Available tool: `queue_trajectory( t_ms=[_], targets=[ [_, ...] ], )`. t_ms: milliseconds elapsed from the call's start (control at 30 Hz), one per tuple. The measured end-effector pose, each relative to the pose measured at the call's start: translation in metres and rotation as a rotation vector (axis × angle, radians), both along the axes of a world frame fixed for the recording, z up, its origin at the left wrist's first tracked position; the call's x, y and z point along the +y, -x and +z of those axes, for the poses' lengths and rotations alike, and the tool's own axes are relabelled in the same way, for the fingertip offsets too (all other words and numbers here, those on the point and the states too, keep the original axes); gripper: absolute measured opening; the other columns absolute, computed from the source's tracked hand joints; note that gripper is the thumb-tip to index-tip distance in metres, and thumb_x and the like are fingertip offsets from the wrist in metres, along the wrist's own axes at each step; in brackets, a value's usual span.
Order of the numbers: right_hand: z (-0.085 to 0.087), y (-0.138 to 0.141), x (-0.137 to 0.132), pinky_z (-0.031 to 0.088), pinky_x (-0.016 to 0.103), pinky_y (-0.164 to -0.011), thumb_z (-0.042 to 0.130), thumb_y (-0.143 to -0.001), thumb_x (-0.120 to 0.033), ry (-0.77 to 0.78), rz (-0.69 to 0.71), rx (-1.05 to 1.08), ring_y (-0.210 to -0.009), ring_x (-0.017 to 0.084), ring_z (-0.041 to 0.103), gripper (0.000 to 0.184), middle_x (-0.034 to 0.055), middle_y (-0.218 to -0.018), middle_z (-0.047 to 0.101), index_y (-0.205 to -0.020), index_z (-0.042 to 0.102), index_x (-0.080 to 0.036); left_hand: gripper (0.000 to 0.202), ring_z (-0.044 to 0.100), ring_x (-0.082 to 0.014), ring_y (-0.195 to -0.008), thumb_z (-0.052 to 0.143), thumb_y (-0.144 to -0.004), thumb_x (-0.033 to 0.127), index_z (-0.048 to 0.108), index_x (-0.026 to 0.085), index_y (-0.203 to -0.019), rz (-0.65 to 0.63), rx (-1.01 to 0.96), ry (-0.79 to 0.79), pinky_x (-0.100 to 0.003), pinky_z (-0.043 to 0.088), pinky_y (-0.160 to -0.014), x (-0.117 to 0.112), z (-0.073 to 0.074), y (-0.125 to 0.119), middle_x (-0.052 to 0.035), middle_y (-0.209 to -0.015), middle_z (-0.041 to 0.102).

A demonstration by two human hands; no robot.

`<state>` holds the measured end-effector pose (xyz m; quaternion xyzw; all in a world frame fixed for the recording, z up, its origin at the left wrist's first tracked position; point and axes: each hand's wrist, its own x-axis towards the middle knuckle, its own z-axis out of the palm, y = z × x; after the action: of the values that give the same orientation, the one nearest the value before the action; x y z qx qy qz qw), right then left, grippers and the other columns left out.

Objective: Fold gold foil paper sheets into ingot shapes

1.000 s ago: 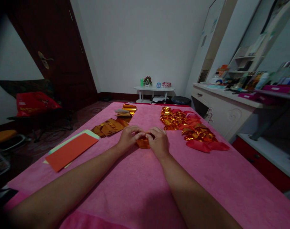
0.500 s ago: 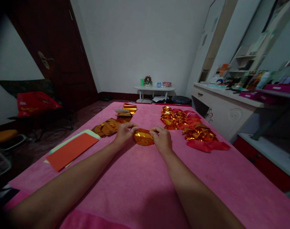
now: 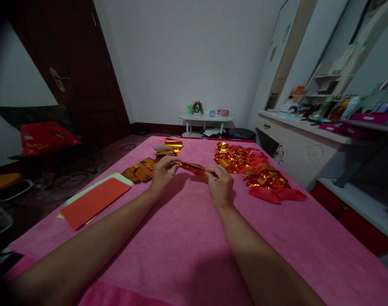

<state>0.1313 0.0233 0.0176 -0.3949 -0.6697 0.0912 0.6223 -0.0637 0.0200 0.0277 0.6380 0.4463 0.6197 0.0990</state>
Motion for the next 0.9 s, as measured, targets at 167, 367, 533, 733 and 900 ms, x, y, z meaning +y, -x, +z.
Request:
queue_trajectory(
  t_ms=[167,367,533,733,900],
  targets=[
    [-0.004,-0.007,0.007,0.048,0.031,-0.067,0.06,-0.075,-0.02,-0.015,-0.113,0.037,-0.077,0.02,0.06,0.005,0.0045,-0.08,0.064,-0.071,0.063,-0.019,0.037,0.051,-0.0113,-0.057,0.052,-0.084,0.042,0.06,0.014,-0.06,0.03,-0.049,0.131,-0.024,0.039,-0.058,-0.011,0.003,-0.006,-0.0018,-0.059,0.057],
    [-0.004,-0.003,0.002,0.047,0.032,-0.075,0.057,-0.077,-0.012,-0.175,-0.089,-0.177,-0.08,0.018,0.059,0.012,0.0026,-0.081,0.064,-0.073,0.064,-0.021,0.058,0.05,-0.0086,-0.047,0.047,-0.08,0.062,0.067,0.008,-0.074,-0.491,-0.273,0.587,-0.021,0.035,-0.047,-0.023,-0.003,-0.035,-0.0062,-0.058,0.061],
    [-0.003,0.003,-0.004,0.047,0.032,-0.075,0.056,-0.076,-0.007,-0.243,-0.037,-0.328,-0.082,0.018,0.058,0.017,0.0023,-0.081,0.065,-0.075,0.064,-0.021,0.051,0.057,-0.0099,-0.052,0.065,-0.071,0.056,0.066,0.008,-0.086,-0.6,-0.574,0.634,-0.02,0.039,-0.047,-0.02,-0.01,-0.041,-0.0083,-0.071,0.065],
    [-0.004,0.01,-0.005,0.049,0.033,-0.074,0.064,-0.075,-0.021,-0.039,0.008,-0.121,-0.083,0.019,0.059,0.019,0.0056,-0.096,0.062,-0.094,0.061,-0.021,0.041,0.055,-0.0093,-0.052,0.076,-0.063,0.042,0.066,0.009,-0.085,-0.469,-0.712,0.524,-0.021,0.041,-0.049,-0.013,-0.011,-0.037,-0.0057,-0.07,0.065],
    [-0.01,0.018,-0.005,0.044,0.024,-0.05,0.065,-0.075,-0.045,0.383,0.312,0.241,-0.056,0.012,0.054,0.032,-0.0001,-0.07,0.059,-0.09,0.055,-0.018,0.039,0.055,-0.0102,-0.054,0.075,-0.064,0.041,0.067,0.01,-0.086,-0.42,-0.635,0.465,-0.022,0.041,-0.05,-0.018,-0.007,-0.039,-0.0051,-0.069,0.066]
  ],
)
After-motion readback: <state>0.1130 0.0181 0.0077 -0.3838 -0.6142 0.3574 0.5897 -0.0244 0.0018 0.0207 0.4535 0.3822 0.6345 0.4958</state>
